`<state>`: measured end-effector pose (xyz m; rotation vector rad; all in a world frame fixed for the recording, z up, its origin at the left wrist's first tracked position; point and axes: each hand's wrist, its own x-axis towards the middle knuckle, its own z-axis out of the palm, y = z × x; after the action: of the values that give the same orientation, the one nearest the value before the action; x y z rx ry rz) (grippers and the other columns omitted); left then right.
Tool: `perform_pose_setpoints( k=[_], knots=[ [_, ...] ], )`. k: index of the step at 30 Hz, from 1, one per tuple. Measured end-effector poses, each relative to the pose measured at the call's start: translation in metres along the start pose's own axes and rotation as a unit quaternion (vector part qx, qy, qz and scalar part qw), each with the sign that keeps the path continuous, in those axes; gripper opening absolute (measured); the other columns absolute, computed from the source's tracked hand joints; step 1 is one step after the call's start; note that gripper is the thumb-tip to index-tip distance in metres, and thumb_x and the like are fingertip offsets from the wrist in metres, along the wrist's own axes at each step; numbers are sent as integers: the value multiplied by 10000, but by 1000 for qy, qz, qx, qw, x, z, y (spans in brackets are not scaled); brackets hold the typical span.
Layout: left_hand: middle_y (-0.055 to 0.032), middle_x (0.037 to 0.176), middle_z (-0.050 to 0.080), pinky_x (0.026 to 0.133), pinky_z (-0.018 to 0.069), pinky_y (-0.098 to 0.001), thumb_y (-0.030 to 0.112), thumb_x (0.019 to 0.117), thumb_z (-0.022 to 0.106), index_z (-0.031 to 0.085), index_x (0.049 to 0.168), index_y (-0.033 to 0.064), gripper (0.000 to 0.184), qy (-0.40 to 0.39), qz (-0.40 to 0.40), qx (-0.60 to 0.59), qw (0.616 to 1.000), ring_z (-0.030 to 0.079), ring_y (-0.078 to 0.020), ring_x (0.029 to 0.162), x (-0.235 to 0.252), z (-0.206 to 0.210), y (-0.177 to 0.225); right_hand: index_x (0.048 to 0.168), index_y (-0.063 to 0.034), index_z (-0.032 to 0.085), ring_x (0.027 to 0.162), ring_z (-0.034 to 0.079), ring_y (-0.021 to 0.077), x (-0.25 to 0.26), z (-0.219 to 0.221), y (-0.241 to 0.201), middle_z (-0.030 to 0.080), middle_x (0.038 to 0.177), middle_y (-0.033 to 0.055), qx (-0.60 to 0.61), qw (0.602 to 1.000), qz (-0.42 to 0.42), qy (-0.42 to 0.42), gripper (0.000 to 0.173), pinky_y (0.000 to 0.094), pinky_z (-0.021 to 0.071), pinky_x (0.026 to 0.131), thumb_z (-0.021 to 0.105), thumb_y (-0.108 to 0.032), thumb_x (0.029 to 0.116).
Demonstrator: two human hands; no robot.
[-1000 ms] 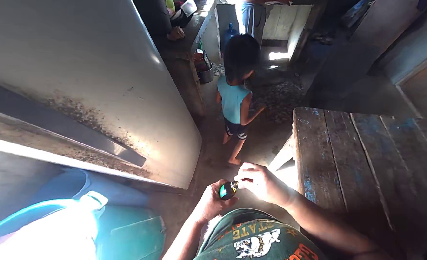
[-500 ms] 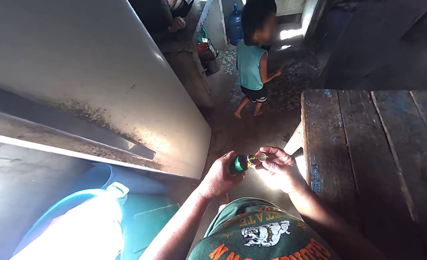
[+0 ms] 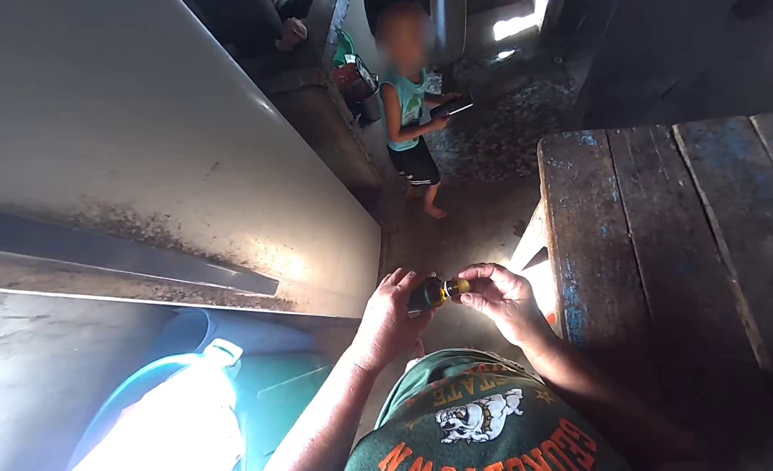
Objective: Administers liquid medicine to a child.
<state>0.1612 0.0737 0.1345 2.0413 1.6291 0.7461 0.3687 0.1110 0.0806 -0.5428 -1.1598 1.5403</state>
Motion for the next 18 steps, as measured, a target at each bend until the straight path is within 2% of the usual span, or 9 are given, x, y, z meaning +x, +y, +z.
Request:
perform_pose_setpoints(
  k=[5,15,18],
  knots=[
    [-121,1071,716,916,571,-435,166,832,754,714,1233,54,419,6,4,38,999,688,-256,1021,-3,0,3,1089,20,695,908,724,125,-3,-1,1,739,1054,69,-19,1000,2,9,257,299,622,856,714,99,845],
    [-144,1041,707,841,573,-494,101,781,745,725,1238,73,458,4,13,126,992,681,-326,972,-8,-7,16,1076,19,686,905,722,120,-9,-1,7,734,1055,67,-9,1000,-3,8,278,298,621,873,746,113,821],
    [-140,1022,702,826,571,-491,119,783,735,728,1234,79,453,8,18,143,990,678,-325,955,-9,-8,17,1078,27,683,905,724,125,-10,-1,7,735,1052,77,-4,1000,-3,4,270,299,621,872,745,111,829]
  ],
)
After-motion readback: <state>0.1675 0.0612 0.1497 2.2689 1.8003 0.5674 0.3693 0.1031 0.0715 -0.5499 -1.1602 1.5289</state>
